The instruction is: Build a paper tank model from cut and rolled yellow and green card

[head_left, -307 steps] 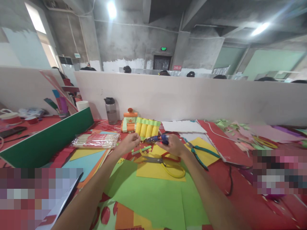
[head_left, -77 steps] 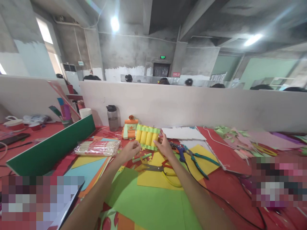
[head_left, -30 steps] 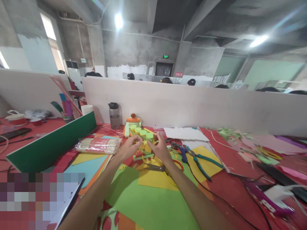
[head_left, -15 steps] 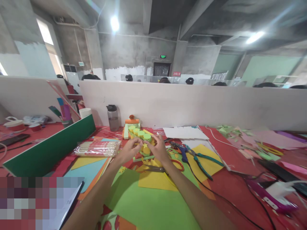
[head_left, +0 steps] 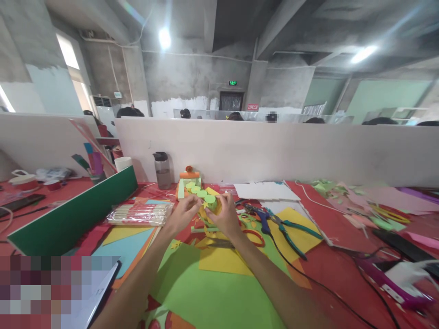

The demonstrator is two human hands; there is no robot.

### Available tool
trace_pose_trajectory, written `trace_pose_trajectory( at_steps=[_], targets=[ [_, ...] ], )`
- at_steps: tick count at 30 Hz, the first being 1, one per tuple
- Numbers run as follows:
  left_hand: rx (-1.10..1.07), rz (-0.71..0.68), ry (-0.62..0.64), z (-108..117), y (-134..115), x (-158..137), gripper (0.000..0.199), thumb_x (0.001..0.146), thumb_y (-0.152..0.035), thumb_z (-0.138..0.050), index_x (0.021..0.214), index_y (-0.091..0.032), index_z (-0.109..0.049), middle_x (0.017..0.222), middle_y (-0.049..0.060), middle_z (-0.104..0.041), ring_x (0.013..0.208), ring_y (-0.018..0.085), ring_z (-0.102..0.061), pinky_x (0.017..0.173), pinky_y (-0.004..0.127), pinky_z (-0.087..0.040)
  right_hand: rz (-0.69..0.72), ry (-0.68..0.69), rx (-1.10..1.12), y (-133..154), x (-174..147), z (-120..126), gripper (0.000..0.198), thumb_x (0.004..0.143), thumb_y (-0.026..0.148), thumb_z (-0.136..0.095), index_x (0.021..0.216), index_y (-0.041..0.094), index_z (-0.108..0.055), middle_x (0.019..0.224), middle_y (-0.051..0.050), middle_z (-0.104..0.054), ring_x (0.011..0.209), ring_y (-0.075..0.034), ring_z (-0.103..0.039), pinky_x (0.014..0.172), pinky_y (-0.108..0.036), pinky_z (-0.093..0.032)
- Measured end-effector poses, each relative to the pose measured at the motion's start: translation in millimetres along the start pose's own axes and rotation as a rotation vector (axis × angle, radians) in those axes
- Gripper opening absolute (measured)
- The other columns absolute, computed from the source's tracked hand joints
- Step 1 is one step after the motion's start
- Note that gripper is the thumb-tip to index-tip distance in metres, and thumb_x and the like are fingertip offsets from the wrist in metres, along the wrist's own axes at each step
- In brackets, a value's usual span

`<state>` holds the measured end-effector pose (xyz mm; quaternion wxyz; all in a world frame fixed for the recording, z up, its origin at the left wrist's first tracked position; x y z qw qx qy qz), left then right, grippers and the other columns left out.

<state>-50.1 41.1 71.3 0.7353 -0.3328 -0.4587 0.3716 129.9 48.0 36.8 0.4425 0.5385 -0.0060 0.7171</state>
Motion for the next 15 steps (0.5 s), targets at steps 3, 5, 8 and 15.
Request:
trace_pose_trajectory(
  at_steps=[3,5,8,15],
  targets=[
    [-0.012,-0.003,0.013,-1,-1,-1,0.025,0.093,-0.041,-0.049,0.083,-0.019,-0.054,0.081,0.000,-0.056,0.070,0.013,-0.050,0.065,0.024,-0.041,0.021,-0.027,-0.045,-1,-1,0,0.039,0.075,0.029,-0.076,0.108,0.018,-0.057,0.104,-0.009,-0.047,0.101,-0.027,-0.054,0.090,-0.044,-0.053],
    [-0.013,-0.003,0.017,-2,-3,-2,0.023,0.093,-0.039,-0.050,0.083,-0.018,-0.053,0.079,-0.001,-0.054,0.069,0.012,-0.049,0.065,0.024,-0.041,0.050,-0.041,-0.079,-1,1,2,0.039,0.074,0.027,-0.076,0.108,0.018,-0.058,0.108,-0.010,-0.046,0.106,-0.028,-0.052,0.094,-0.045,-0.051],
    [-0.008,-0.005,0.028,-3,-6,-2,0.022,0.093,-0.037,-0.049,0.083,-0.019,-0.053,0.076,-0.003,-0.051,0.068,0.012,-0.048,0.065,0.023,-0.040,0.084,-0.061,-0.122,-1,4,9,0.037,0.076,0.027,-0.076,0.108,0.020,-0.059,0.121,-0.013,-0.045,0.118,-0.031,-0.048,0.102,-0.047,-0.047],
    [0.035,0.048,-0.019,4,0,0,0.020,0.090,-0.035,-0.050,0.079,-0.019,-0.053,0.074,-0.002,-0.057,0.069,0.014,-0.052,0.065,0.025,-0.041,0.141,0.080,-0.162,-11,4,11,0.035,0.083,0.039,-0.073,0.110,0.020,-0.061,0.136,-0.016,-0.048,0.129,-0.032,-0.046,0.107,-0.051,-0.044]
  ],
)
Point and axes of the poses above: each hand's wrist, its own x-axis towards the middle knuckle, its own z-axis out of the back of the hand, y = z × x, the point moved 1 cm from there along x, towards the middle knuckle
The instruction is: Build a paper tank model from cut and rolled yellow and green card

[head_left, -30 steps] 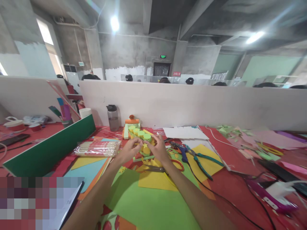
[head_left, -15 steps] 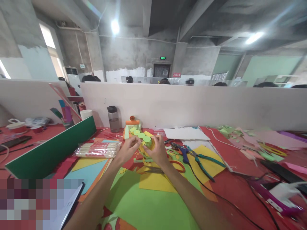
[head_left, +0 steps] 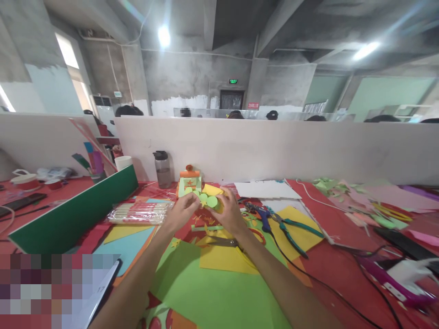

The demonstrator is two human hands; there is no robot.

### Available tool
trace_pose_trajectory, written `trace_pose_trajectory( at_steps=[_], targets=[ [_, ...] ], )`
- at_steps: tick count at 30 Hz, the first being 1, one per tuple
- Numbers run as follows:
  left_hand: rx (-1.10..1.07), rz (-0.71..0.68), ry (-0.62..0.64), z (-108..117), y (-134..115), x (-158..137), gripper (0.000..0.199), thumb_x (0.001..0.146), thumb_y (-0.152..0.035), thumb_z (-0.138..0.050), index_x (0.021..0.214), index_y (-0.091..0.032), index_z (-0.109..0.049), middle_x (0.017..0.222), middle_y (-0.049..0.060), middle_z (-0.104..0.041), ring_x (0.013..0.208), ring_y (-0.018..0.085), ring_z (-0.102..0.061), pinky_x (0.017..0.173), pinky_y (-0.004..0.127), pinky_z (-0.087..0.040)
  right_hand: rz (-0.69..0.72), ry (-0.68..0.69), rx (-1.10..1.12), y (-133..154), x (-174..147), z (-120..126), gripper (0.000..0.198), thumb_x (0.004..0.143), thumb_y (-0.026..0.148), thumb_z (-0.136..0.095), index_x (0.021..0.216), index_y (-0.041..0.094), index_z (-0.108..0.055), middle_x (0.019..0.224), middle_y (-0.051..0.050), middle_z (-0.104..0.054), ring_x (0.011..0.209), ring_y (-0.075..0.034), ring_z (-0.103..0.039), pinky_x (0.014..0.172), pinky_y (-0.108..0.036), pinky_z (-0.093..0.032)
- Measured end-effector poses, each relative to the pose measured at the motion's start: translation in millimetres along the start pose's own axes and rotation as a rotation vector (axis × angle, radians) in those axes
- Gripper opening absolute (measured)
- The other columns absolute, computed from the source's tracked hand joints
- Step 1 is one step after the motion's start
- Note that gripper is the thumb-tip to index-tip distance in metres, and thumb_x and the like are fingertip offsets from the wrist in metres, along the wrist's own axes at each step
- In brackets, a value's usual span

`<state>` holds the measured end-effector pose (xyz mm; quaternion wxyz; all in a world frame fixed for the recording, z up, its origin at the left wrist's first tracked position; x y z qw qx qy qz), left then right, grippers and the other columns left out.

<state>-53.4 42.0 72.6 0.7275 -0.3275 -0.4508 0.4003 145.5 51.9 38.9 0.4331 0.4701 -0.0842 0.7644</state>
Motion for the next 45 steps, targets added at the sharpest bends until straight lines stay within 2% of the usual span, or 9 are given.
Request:
trace_pose_trajectory(
  at_steps=[4,9,15,20,30,45],
  targets=[
    [0.042,0.071,-0.030,9,-1,0,0.019,0.089,-0.034,-0.047,0.077,-0.020,-0.051,0.069,-0.002,-0.062,0.062,0.015,-0.054,0.061,0.026,-0.040,0.053,0.047,-0.027,1,-2,-1,0.035,0.085,0.040,-0.071,0.112,0.020,-0.062,0.137,-0.016,-0.051,0.130,-0.033,-0.047,0.109,-0.053,-0.042],
    [0.407,0.047,-0.113,18,-10,-3,0.018,0.089,-0.030,-0.046,0.075,-0.021,-0.049,0.062,-0.003,-0.057,0.057,0.015,-0.051,0.057,0.026,-0.033,0.098,0.044,-0.073,3,-3,1,0.032,0.088,0.038,-0.068,0.115,0.021,-0.065,0.137,-0.016,-0.052,0.130,-0.033,-0.046,0.108,-0.055,-0.041],
    [0.745,0.009,-0.142,16,-13,-7,0.007,0.088,-0.024,-0.046,0.084,-0.023,-0.051,0.078,0.002,-0.066,0.068,0.020,-0.059,0.059,0.028,-0.030,0.142,0.072,-0.134,3,-5,1,0.034,0.088,0.037,-0.069,0.117,0.021,-0.066,0.137,-0.016,-0.052,0.130,-0.033,-0.045,0.110,-0.054,-0.040],
    [0.943,0.033,-0.142,10,-20,-12,0.005,0.091,-0.026,-0.047,0.089,-0.023,-0.050,0.085,0.003,-0.067,0.067,0.021,-0.060,0.057,0.029,-0.025,0.145,0.085,-0.151,5,-5,1,0.034,0.089,0.037,-0.067,0.118,0.019,-0.067,0.138,-0.017,-0.051,0.130,-0.033,-0.044,0.110,-0.053,-0.039],
    [1.014,0.003,-0.071,-8,-17,-12,0.005,0.093,-0.026,-0.046,0.094,-0.023,-0.049,0.095,0.005,-0.069,0.078,0.023,-0.065,0.060,0.030,-0.028,0.132,0.086,-0.135,8,-5,2,0.033,0.086,0.031,-0.070,0.117,0.021,-0.068,0.137,-0.016,-0.052,0.129,-0.034,-0.046,0.110,-0.054,-0.040],
    [0.940,0.011,-0.037,-13,-16,-12,0.008,0.095,-0.028,-0.043,0.094,-0.024,-0.050,0.096,0.005,-0.069,0.074,0.022,-0.064,0.059,0.029,-0.026,0.125,0.097,-0.106,10,-4,2,0.036,0.083,0.022,-0.071,0.118,0.024,-0.068,0.138,-0.014,-0.052,0.130,-0.034,-0.046,0.108,-0.054,-0.041]
  ],
)
Point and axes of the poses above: each hand's wrist, its own x-axis towards the middle knuckle, its own z-axis out of the back of the hand, y = z × x, the point moved 1 cm from there along x, towards the middle knuckle
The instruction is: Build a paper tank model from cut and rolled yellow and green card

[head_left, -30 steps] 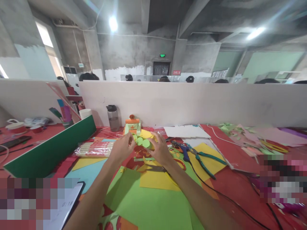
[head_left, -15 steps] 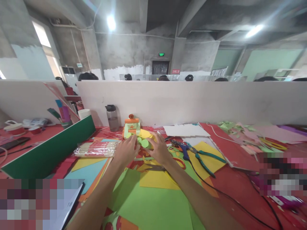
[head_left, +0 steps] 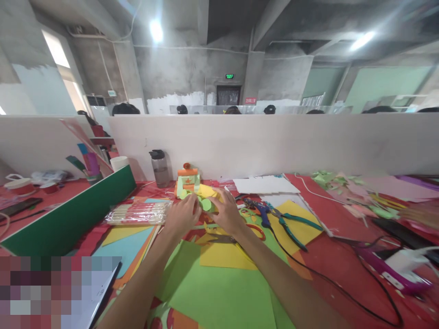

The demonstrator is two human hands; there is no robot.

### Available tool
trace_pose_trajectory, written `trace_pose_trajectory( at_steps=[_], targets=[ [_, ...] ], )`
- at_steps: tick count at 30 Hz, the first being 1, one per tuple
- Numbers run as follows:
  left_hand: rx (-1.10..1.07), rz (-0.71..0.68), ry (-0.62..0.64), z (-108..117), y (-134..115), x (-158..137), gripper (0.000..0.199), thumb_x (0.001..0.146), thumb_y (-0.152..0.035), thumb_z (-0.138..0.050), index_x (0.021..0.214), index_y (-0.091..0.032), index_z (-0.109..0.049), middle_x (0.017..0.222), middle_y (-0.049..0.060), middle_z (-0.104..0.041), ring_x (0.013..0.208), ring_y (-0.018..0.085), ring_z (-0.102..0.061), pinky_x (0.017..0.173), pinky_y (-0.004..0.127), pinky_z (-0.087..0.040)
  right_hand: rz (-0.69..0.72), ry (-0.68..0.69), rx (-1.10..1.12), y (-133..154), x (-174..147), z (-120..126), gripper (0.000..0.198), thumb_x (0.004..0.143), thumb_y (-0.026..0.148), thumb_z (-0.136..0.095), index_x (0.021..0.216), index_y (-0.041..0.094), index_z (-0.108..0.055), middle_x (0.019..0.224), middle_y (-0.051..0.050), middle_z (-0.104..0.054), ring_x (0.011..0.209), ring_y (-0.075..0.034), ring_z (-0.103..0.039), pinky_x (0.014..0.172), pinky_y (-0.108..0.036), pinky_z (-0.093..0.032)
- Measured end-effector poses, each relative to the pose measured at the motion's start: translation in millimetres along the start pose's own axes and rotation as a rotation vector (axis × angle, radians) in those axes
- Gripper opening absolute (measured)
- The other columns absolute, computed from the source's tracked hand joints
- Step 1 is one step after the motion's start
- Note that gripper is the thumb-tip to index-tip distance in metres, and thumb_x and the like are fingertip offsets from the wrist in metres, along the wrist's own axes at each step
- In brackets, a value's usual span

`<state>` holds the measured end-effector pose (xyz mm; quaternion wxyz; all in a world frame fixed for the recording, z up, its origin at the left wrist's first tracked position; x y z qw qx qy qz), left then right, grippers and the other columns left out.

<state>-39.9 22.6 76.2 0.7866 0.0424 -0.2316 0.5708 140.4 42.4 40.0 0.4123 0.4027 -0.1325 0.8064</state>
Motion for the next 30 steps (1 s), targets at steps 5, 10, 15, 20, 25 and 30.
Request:
trace_pose_trajectory(
  at_steps=[5,10,15,20,25,30],
  targets=[
    [-0.024,0.010,-0.007,-3,1,0,0.009,0.095,-0.028,-0.044,0.094,-0.024,-0.051,0.098,0.005,-0.069,0.075,0.021,-0.064,0.060,0.028,-0.028,0.006,0.005,-0.001,0,-1,-1,0.038,0.081,0.020,-0.072,0.118,0.024,-0.068,0.137,-0.014,-0.052,0.130,-0.034,-0.046,0.108,-0.054,-0.041],
    [-0.167,-0.023,-0.073,1,6,1,0.009,0.095,-0.028,-0.043,0.091,-0.024,-0.051,0.085,0.003,-0.067,0.071,0.021,-0.062,0.061,0.028,-0.032,0.002,-0.010,-0.001,-1,0,-1,0.033,0.084,0.028,-0.071,0.117,0.023,-0.069,0.136,-0.014,-0.052,0.128,-0.033,-0.047,0.109,-0.053,-0.041],
    [-0.271,0.018,-0.184,10,20,4,0.007,0.093,-0.024,-0.042,0.090,-0.024,-0.048,0.080,0.001,-0.063,0.068,0.019,-0.059,0.062,0.028,-0.033,-0.037,-0.024,0.028,-6,1,1,0.033,0.088,0.036,-0.068,0.117,0.021,-0.068,0.135,-0.015,-0.052,0.129,-0.033,-0.046,0.109,-0.053,-0.042],
    [-0.286,-0.013,-0.209,6,31,7,0.005,0.090,-0.024,-0.045,0.092,-0.023,-0.050,0.085,0.001,-0.063,0.071,0.018,-0.059,0.065,0.028,-0.037,-0.080,-0.036,0.081,-10,1,2,0.036,0.088,0.042,-0.068,0.118,0.022,-0.067,0.135,-0.015,-0.052,0.129,-0.032,-0.047,0.108,-0.052,-0.044],
    [-0.270,-0.202,-0.119,2,31,6,0.018,0.096,-0.026,-0.042,0.110,-0.023,-0.054,0.106,0.006,-0.064,0.092,0.021,-0.063,0.079,0.032,-0.045,-0.069,-0.035,0.085,-10,1,2,0.040,0.087,0.045,-0.069,0.118,0.020,-0.067,0.135,-0.015,-0.051,0.129,-0.032,-0.047,0.109,-0.050,-0.044],
    [-0.209,-0.293,-0.038,4,34,7,0.025,0.097,-0.028,-0.047,0.121,-0.025,-0.053,0.120,0.008,-0.061,0.108,0.024,-0.061,0.090,0.038,-0.048,-0.019,-0.024,0.051,-8,1,2,0.036,0.089,0.041,-0.068,0.118,0.020,-0.068,0.136,-0.015,-0.052,0.129,-0.033,-0.047,0.108,-0.052,-0.044]
  ],
)
Point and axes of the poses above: each hand's wrist, its own x-axis towards the middle knuckle, its own z-axis out of the back of the hand, y = z × x, the point moved 1 cm from there along x, towards the middle knuckle
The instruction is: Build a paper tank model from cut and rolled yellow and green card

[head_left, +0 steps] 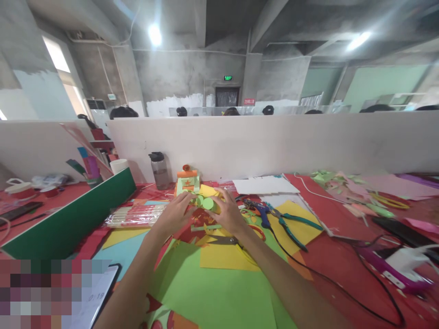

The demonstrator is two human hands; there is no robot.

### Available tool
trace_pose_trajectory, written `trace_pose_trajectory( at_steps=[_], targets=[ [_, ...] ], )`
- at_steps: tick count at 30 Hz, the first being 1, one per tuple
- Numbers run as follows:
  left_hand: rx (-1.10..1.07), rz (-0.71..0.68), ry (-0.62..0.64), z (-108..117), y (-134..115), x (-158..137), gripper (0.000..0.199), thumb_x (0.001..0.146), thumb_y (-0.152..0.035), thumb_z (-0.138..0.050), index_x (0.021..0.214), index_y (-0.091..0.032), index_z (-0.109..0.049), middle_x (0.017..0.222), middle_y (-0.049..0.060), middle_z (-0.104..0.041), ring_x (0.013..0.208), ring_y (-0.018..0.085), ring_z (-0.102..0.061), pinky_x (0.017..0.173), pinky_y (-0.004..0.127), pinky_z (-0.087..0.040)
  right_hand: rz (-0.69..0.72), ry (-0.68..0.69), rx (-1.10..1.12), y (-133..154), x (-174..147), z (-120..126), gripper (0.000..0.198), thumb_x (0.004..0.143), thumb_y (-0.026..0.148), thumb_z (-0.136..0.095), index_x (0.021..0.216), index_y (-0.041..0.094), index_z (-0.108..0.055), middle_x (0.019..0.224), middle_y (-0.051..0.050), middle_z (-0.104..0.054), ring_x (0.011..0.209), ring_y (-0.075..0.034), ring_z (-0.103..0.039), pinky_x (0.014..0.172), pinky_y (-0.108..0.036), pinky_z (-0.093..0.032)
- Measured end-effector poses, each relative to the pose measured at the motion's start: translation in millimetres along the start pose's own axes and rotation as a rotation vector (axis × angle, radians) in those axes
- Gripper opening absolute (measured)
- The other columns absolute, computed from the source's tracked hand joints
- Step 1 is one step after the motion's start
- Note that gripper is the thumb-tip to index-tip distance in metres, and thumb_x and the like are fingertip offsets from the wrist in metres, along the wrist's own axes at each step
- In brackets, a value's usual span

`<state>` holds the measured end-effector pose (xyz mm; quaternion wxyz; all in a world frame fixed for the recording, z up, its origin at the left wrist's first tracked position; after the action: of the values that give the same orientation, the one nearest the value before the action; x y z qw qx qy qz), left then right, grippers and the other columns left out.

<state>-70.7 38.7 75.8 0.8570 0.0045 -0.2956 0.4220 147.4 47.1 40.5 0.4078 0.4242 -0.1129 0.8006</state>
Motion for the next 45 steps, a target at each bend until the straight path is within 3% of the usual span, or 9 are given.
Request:
trace_pose_trajectory(
  at_steps=[9,19,45],
  targets=[
    [0.105,-0.081,0.001,-4,9,0,0.025,0.092,-0.020,-0.057,0.117,-0.024,-0.055,0.117,0.008,-0.063,0.108,0.025,-0.061,0.089,0.039,-0.049,-0.002,0.007,-0.006,0,0,1,0.035,0.089,0.041,-0.068,0.117,0.019,-0.068,0.136,-0.015,-0.052,0.128,-0.033,-0.047,0.108,-0.052,-0.044],
    [0.132,-0.110,-0.025,-6,13,-1,0.018,0.096,-0.028,-0.054,0.114,-0.023,-0.056,0.112,0.006,-0.064,0.101,0.022,-0.061,0.086,0.036,-0.048,0.006,0.013,0.000,2,0,2,0.037,0.088,0.041,-0.068,0.119,0.021,-0.068,0.137,-0.015,-0.052,0.127,-0.033,-0.047,0.107,-0.052,-0.044],
    [0.186,-0.091,-0.023,-9,13,0,0.005,0.096,-0.024,-0.051,0.099,-0.022,-0.054,0.099,0.004,-0.063,0.089,0.020,-0.060,0.078,0.031,-0.044,0.017,0.010,0.002,2,1,2,0.035,0.088,0.039,-0.068,0.117,0.020,-0.068,0.135,-0.016,-0.052,0.127,-0.033,-0.047,0.108,-0.052,-0.043]
  ],
)
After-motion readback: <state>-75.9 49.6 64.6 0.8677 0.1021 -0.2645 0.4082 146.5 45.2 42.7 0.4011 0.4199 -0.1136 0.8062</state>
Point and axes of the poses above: each hand's wrist, its own x-axis towards the middle knuckle, its own z-axis out of the back of the hand, y = z × x, the point moved 1 cm from there along x, towards the middle knuckle
